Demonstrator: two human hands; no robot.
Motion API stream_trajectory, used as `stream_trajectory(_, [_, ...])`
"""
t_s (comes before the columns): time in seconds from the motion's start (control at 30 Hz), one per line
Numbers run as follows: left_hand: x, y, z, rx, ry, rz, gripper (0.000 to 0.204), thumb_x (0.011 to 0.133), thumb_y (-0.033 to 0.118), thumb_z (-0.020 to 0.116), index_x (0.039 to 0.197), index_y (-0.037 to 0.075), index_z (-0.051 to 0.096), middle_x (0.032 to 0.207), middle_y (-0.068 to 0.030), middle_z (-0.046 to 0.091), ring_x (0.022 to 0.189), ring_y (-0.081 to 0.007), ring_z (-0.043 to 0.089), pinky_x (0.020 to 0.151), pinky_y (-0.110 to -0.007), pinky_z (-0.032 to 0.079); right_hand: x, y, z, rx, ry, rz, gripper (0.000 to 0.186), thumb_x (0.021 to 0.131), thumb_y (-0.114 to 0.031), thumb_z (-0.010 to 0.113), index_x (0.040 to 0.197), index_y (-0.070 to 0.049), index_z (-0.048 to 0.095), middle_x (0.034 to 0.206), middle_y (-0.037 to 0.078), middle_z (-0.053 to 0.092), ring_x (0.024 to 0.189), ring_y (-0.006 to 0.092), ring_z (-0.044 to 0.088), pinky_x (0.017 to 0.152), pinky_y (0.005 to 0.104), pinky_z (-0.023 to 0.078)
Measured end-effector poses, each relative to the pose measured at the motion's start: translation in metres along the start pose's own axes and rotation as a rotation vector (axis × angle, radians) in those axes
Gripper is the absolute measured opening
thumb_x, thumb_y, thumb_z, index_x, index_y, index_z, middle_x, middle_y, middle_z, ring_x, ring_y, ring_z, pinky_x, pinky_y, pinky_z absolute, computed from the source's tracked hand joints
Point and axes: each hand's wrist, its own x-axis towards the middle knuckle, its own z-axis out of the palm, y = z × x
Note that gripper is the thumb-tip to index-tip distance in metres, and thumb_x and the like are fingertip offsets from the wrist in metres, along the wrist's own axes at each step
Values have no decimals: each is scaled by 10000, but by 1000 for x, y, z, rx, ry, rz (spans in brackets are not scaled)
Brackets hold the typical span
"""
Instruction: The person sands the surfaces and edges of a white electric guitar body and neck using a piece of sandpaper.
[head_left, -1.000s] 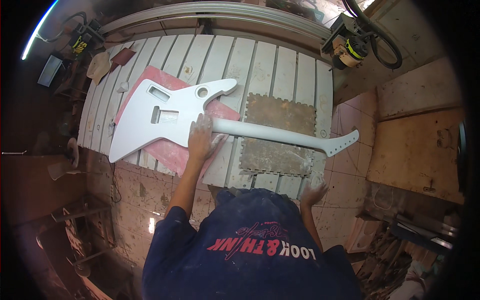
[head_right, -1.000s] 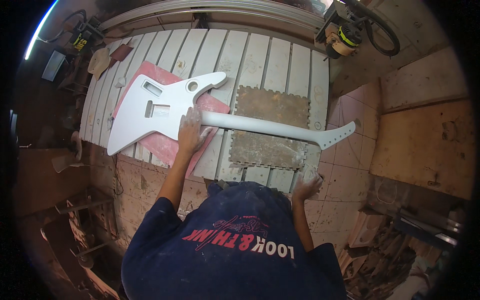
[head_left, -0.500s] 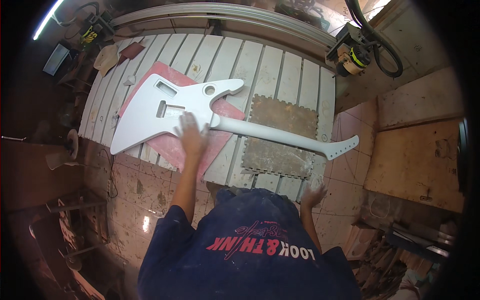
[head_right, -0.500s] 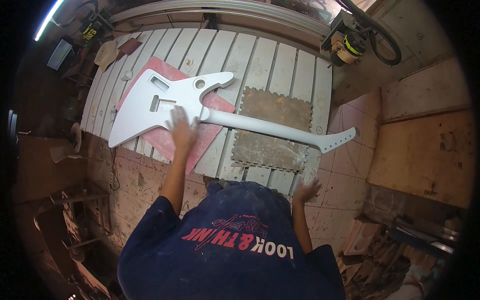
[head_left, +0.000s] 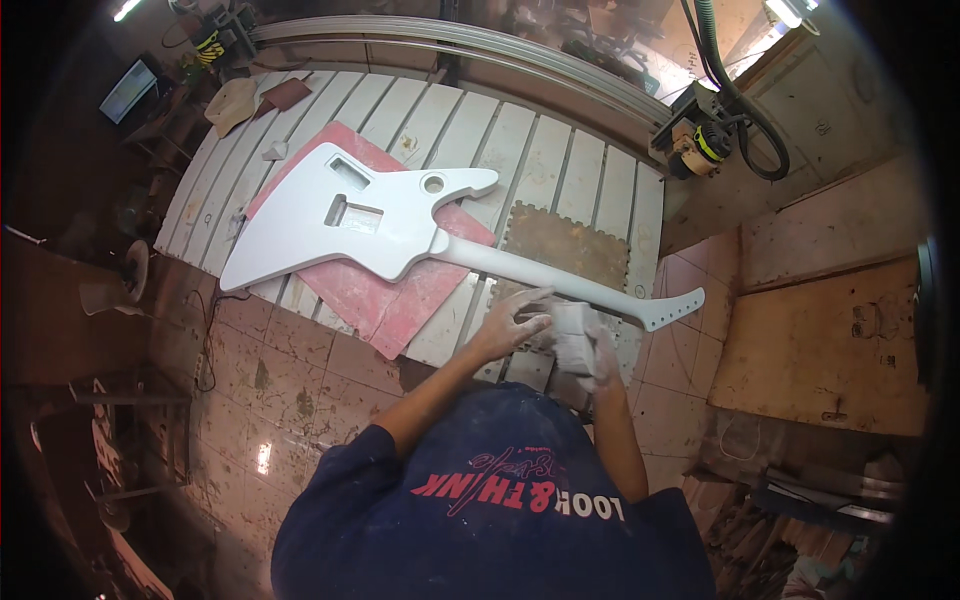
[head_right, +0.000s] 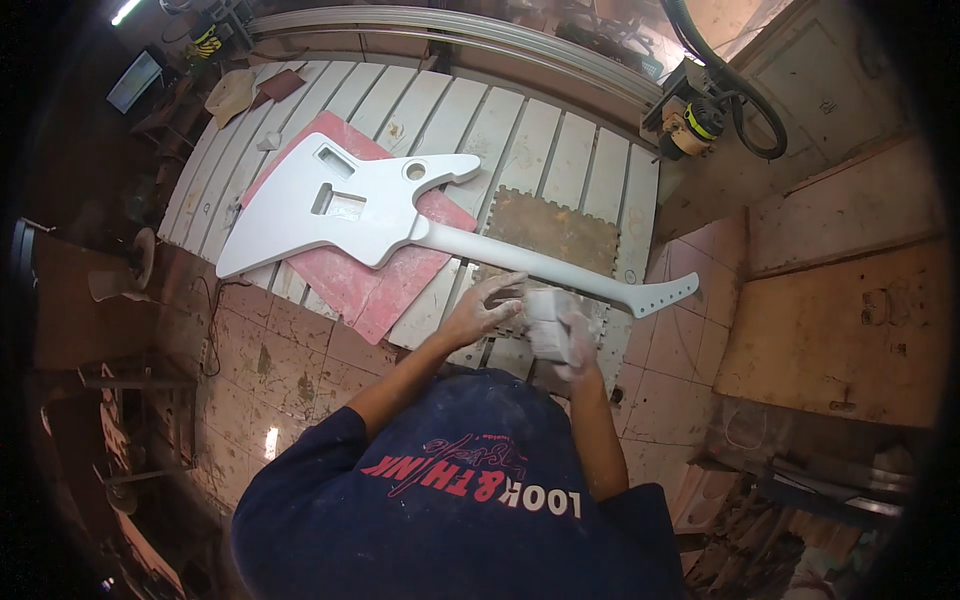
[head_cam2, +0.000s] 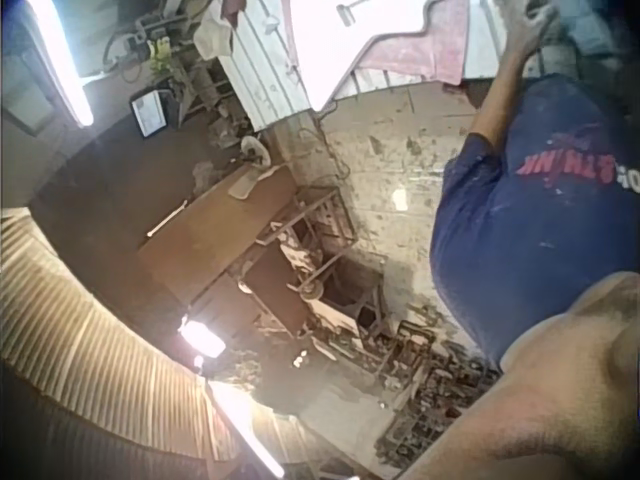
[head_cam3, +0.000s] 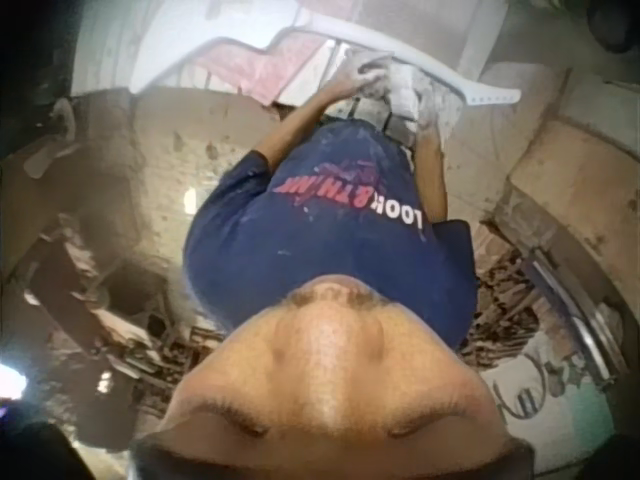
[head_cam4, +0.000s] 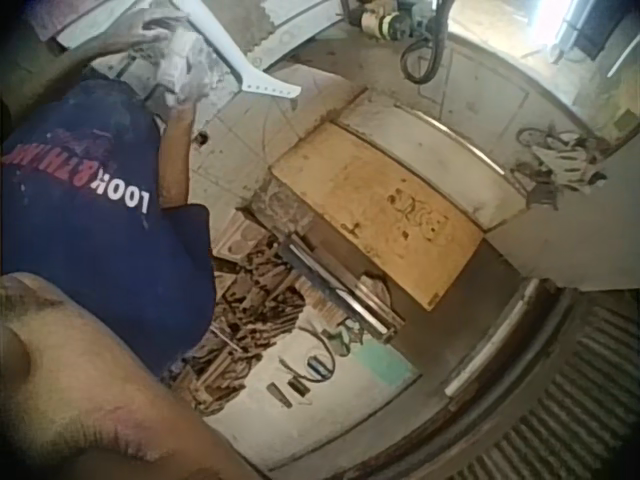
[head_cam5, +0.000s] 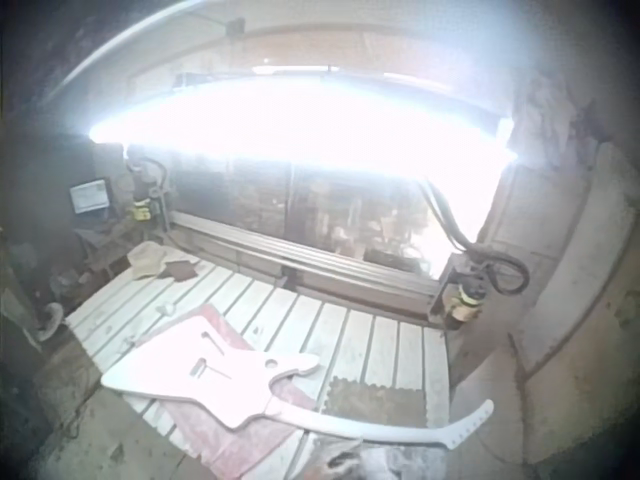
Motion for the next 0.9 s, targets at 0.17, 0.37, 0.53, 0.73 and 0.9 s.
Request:
stream_trajectory(0.17, [-18, 4, -26, -150, 149, -114, 442, 977, 226, 721, 1353, 1, 666, 1310, -155, 702, 1171, -220, 663, 1029, -345, 507, 35, 20, 51, 264, -111, 229, 540, 967, -345, 588, 1395, -18, 544, 1193, 166, 682, 948, 279, 723, 778, 408, 636])
stream_trajectory(0.37, [-41, 16, -81, 163, 254, -35, 417, 986, 283, 687, 1313, 24, 696, 1284, -177, 719, 1169, -316, 682, 1050, -378, 495, 63, 38, 107, 398, -233, 425, 531, 1003, -373, 563, 1393, -13, 548, 1210, 168, 681, 970, 281, 723, 792, 405, 642])
stream_trajectory(0.53, [-22, 3, -172, 302, 262, -143, 484, 922, 339, 746, 1271, 7, 705, 1255, -179, 727, 1162, -340, 678, 1041, -415, 505, 115, 65, 146, -582, 12, -3, 462, 963, -161, 672, 1381, -17, 538, 1155, 154, 679, 919, 242, 714, 766, 339, 610])
stream_trajectory(0.73, [25, -67, -335, 1279, 719, -332, 775, 914, 684, 630, 1508, 191, 561, 1601, -204, 444, 1487, -424, 366, 1208, -574, 297, 158, 116, 203, -1513, -68, -651, 393, 859, -159, 804, 1213, -35, 687, 1217, 176, 681, 1120, 332, 657, 975, 459, 510])
stream_trajectory(0.9, [60, -71, -372, 1399, 661, -341, 913, 888, 783, 562, 1599, 223, 436, 1691, -158, 307, 1572, -396, 219, 1256, -615, 165, 214, 127, 208, -1857, -208, -940, 385, 924, -269, 737, 1267, -100, 691, 1193, 166, 681, 1123, 326, 634, 940, 467, 478])
